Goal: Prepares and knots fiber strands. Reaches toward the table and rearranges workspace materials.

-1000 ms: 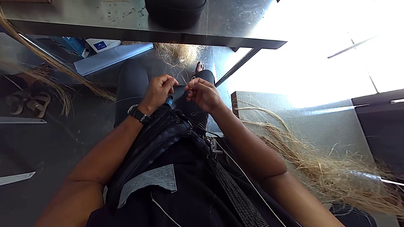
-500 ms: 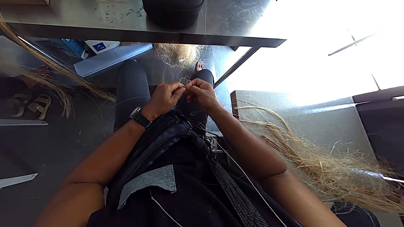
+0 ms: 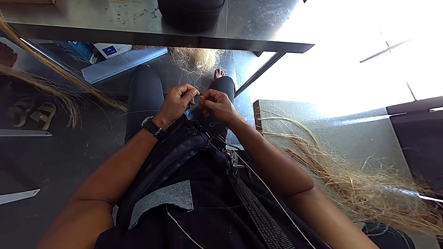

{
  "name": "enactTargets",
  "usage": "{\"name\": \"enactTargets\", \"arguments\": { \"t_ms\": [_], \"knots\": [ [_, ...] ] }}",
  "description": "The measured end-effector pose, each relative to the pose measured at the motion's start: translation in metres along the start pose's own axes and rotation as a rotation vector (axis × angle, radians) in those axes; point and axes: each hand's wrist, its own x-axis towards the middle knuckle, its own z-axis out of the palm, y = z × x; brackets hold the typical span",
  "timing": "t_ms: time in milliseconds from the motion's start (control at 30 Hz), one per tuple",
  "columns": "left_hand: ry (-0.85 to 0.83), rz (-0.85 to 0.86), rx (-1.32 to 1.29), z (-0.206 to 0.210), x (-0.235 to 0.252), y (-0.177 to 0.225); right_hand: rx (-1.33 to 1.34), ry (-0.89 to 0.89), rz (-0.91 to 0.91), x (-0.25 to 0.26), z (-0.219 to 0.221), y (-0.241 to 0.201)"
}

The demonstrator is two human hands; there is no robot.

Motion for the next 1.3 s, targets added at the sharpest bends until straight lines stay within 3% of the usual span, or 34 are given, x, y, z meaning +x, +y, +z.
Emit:
{"name": "enactTargets", "arguments": {
  "t_ms": [267,600,833,1067,1167,1300],
  "knots": [
    [-0.048,-0.017,-0.099,-0.003,-0.001,-0.002,0.296,0.15,0.245,0.0,-0.002,-0.008],
    [-0.157,-0.064,-0.035,-0.009,-0.001,0.002,0.328,0.142,0.234,0.002,-0.004,-0.005],
    [0.073,-0.09,0.041,-0.04,0.003,-0.001,0.349,0.239,0.191,0.007,-0.018,-0.007],
    [-0.145,-0.09,0.331,-0.092,-0.008,0.009,0.386,0.323,0.174,0.012,-0.031,-0.008],
    [-0.132,-0.141,0.625,-0.101,-0.007,0.012,0.387,0.305,0.179,0.011,-0.03,-0.008],
    [-0.075,0.095,0.803,-0.078,0.0,0.021,0.332,0.212,0.194,0.009,-0.022,-0.006]
  ]
}}
